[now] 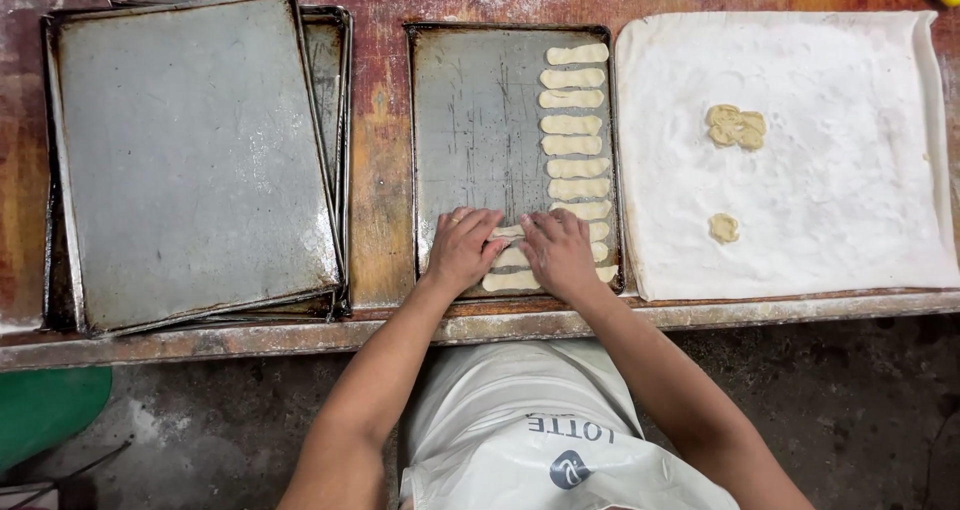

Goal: Arranging small pieces of dough onto metal baking trays in a bakery production area.

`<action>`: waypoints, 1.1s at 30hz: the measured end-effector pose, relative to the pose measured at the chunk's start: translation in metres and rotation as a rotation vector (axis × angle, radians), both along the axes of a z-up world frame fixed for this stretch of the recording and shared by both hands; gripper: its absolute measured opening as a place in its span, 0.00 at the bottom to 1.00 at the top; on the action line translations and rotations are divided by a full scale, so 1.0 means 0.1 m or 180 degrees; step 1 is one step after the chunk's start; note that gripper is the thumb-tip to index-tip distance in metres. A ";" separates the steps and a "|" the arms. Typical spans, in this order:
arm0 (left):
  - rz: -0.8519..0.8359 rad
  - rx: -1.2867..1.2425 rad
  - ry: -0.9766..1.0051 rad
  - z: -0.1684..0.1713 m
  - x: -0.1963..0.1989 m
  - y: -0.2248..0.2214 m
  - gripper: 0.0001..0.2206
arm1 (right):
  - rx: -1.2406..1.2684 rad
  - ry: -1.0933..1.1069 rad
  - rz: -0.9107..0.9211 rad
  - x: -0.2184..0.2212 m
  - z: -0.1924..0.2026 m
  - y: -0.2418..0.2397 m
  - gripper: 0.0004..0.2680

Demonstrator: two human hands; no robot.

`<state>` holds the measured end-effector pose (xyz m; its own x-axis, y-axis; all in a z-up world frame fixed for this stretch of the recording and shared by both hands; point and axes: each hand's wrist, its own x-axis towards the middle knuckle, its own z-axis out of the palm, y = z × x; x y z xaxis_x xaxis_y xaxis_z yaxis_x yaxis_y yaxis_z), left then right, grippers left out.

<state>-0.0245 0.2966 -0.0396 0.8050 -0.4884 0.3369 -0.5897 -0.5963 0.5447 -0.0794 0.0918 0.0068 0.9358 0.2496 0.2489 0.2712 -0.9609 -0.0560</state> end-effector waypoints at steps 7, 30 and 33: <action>-0.0494 0.1411 0.1561 1.36 -0.31 -0.13 0.34 | -0.0269 0.2292 -0.0014 -0.05 0.96 0.47 0.23; -0.0720 -0.0194 -0.0694 0.35 -0.33 -2.57 0.08 | 0.1433 -0.0359 -0.1115 -0.65 0.00 -3.23 0.11; -0.1153 0.0319 -0.0655 0.35 -0.41 -3.38 0.11 | 0.1655 0.0172 -0.1854 -0.75 0.31 -3.55 0.09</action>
<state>-0.0658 -0.0417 -0.0050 0.4964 -0.7657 0.4090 -0.8611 -0.3746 0.3437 -0.1548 -0.2629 0.0378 0.8944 -0.4216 0.1496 -0.2846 -0.7943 -0.5368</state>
